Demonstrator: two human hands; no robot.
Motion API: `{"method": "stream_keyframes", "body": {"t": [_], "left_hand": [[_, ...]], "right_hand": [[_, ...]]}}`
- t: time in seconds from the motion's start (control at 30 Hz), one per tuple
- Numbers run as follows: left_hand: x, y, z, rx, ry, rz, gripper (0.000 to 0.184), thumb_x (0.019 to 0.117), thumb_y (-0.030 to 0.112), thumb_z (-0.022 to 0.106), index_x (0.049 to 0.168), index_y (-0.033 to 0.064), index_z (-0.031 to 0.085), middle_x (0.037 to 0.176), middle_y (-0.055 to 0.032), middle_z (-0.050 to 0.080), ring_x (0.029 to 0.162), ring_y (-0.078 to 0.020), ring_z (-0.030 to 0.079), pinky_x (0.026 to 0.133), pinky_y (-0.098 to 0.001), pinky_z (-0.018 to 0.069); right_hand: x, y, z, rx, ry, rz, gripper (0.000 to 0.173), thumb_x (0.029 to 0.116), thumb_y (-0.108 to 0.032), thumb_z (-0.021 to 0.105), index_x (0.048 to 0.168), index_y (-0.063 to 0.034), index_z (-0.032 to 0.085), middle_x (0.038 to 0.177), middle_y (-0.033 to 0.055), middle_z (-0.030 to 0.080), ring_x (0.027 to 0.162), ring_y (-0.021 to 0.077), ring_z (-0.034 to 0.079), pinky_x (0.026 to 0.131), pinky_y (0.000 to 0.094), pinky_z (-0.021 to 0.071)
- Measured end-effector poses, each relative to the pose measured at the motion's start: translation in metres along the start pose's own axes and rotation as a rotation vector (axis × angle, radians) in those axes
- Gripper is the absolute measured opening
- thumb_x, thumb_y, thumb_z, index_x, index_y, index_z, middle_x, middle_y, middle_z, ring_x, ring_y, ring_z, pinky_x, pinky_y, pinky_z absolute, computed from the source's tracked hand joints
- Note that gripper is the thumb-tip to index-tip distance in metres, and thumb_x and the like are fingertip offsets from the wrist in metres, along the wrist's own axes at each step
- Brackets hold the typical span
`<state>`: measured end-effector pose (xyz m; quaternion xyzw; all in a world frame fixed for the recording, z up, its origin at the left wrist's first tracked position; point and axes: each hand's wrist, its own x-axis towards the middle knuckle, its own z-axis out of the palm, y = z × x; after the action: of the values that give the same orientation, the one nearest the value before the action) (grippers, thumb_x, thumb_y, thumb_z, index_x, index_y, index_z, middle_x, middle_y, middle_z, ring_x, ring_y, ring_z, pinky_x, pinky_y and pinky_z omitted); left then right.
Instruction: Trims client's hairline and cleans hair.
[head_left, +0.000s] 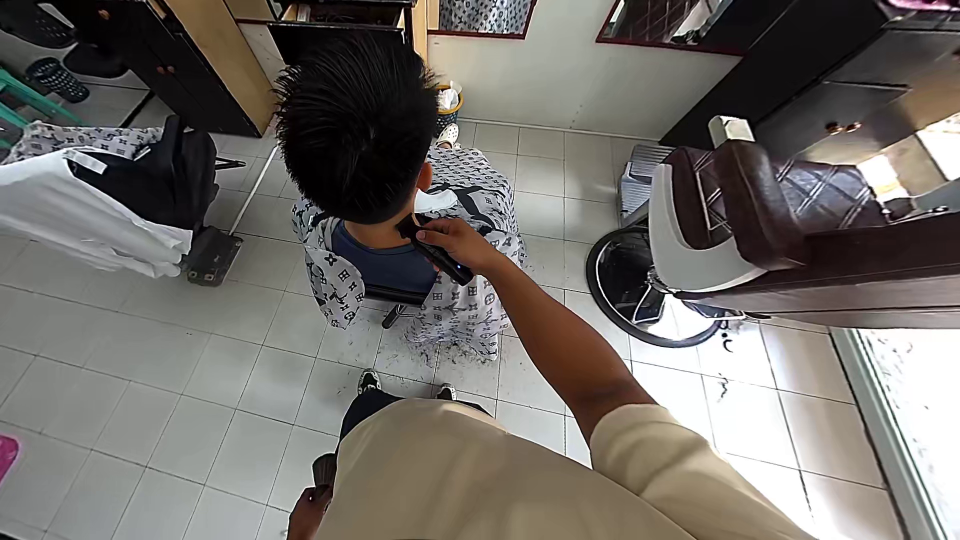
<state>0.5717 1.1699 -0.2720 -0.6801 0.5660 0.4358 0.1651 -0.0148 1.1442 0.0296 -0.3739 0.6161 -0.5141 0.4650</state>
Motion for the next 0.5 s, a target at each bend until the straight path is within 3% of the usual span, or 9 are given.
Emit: {"method": "stream_keyframes", "body": {"t": [0.1, 0.23, 0.43, 0.5], "left_hand": [[-0.006, 0.007, -0.003, -0.008, 0.003, -0.010, 0.046, 0.0961, 0.035, 0.071, 0.125, -0.0003, 0.066, 0.114, -0.0251, 0.070, 0.111, -0.0404, 0.066, 0.098, -0.0604, 0.0494], [-0.006, 0.005, -0.001, -0.019, 0.003, -0.008, 0.047, 0.0957, 0.035, 0.071, 0.125, -0.0002, 0.065, 0.115, -0.0250, 0.070, 0.111, -0.0400, 0.067, 0.098, -0.0598, 0.0500], [-0.001, 0.000, 0.006, -0.006, 0.045, 0.044, 0.046, 0.0958, 0.040, 0.071, 0.121, 0.0017, 0.068, 0.109, -0.0223, 0.072, 0.105, -0.0377, 0.069, 0.093, -0.0594, 0.0523], [-0.041, 0.036, -0.004, -0.005, 0.095, 0.111, 0.046, 0.0979, 0.036, 0.068, 0.119, -0.0043, 0.067, 0.106, -0.0279, 0.071, 0.102, -0.0407, 0.070, 0.090, -0.0584, 0.0537]], "right_hand": [[0.002, 0.000, -0.001, -0.095, 0.022, 0.037, 0.032, 0.1062, -0.028, 0.057, 0.113, 0.0031, 0.064, 0.079, 0.0107, 0.067, 0.056, 0.0154, 0.063, 0.055, 0.0306, 0.0570], [-0.003, 0.006, 0.006, 0.038, 0.032, -0.084, 0.028, 0.1066, -0.022, 0.055, 0.116, 0.0026, 0.063, 0.082, 0.0092, 0.067, 0.059, 0.0143, 0.064, 0.057, 0.0297, 0.0584], [-0.009, 0.018, 0.030, -0.012, 0.052, 0.125, 0.033, 0.1044, -0.029, 0.061, 0.106, 0.0034, 0.064, 0.078, 0.0123, 0.067, 0.057, 0.0179, 0.065, 0.056, 0.0335, 0.0593], [-0.010, 0.016, 0.039, 0.035, 0.079, 0.152, 0.033, 0.1035, -0.029, 0.063, 0.104, 0.0042, 0.063, 0.077, 0.0127, 0.067, 0.056, 0.0188, 0.066, 0.056, 0.0346, 0.0604]]}}
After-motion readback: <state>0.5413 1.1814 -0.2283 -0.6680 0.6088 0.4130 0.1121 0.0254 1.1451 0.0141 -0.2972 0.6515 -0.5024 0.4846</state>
